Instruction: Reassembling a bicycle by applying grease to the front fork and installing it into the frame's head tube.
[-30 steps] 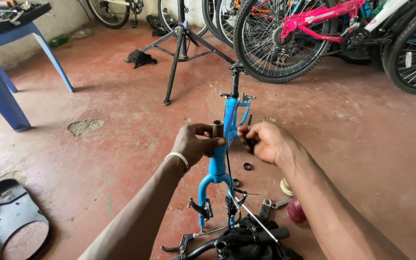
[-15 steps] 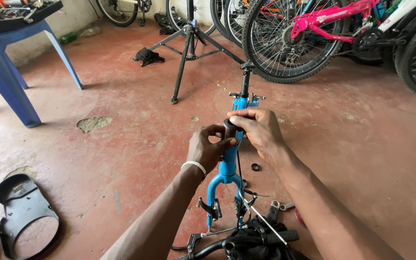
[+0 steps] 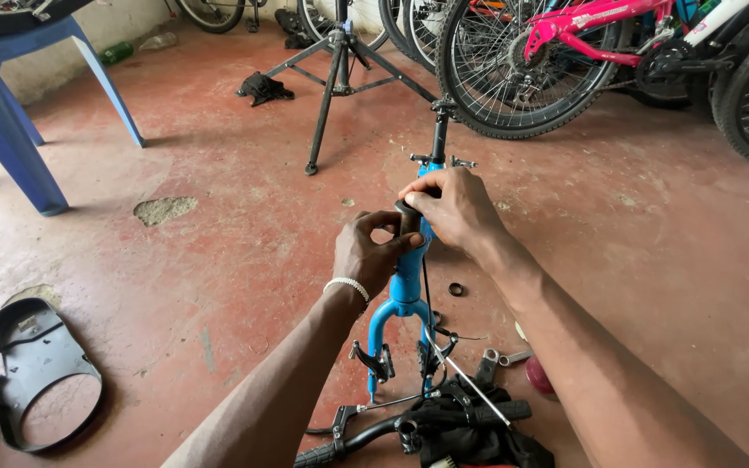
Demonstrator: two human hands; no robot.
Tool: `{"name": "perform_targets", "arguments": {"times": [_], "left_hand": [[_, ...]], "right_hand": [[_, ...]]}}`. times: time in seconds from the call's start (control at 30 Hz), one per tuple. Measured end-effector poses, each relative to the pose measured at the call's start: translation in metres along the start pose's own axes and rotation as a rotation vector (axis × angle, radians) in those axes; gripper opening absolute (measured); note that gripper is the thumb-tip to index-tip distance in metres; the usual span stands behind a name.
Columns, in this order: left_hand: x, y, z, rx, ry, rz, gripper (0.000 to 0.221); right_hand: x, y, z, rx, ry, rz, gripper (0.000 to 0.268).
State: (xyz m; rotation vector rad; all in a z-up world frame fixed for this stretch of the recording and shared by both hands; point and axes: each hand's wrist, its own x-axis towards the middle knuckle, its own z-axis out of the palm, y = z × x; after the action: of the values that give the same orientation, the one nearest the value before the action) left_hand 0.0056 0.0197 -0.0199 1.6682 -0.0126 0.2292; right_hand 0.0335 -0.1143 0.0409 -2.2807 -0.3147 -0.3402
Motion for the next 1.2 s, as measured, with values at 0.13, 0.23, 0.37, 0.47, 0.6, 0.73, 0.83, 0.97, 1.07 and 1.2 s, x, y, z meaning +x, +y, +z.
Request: {"name": "perform_targets", "arguments": {"times": [0.13,0.23,0.37,0.47,0.6,0.73,0.83,0.97,1.07,1.2], "left_hand": [[-0.003,0.0,0.003,0.021,0.006,0.025,0.036],[-0.006,-0.003,0.005,0.195,0.018,0.086,0.034],[-0.005,-0.001,0.005,0.025,-0.03,-0.09,0.041],[-0.009,0.02,0.011,-0.11,-0.037,-0.21,0.064],[0.005,0.018,0.025,-0.081,0.0,-0.23,0.083],[0.009,0.017,0.047,-0.101,0.074,-0.22,0.067],[0.007,0.02,0.056,-0.056,0.119,-0.167,0.055],[0.015,0.01,0.06,-0.038,0.184,-0.188,0.052],[0.016,0.006,0.059,-0.077,0.194,-0.223,0.053],[0.013,0.01,0.053,-0.32,0.204,-0.287,0.045]], "right_hand": [[-0.001,-0.002,0.0,-0.015,-0.002,0.05,0.015],[-0.006,-0.004,-0.002,0.003,-0.029,0.054,0.016],[-0.007,0.013,0.01,0.129,0.003,0.051,0.021],[-0.006,0.025,0.018,0.265,0.041,0.093,0.019],[-0.01,0.029,0.027,0.533,0.113,0.224,0.015],[0.004,0.043,0.035,0.562,0.148,0.289,0.012],[0.016,0.051,0.035,0.613,0.183,0.365,0.01],[0.019,0.04,0.027,0.615,0.15,0.447,0.011],[0.013,0.033,0.022,0.681,0.141,0.451,0.011],[-0.006,0.017,0.018,0.678,0.156,0.37,0.013]]}}
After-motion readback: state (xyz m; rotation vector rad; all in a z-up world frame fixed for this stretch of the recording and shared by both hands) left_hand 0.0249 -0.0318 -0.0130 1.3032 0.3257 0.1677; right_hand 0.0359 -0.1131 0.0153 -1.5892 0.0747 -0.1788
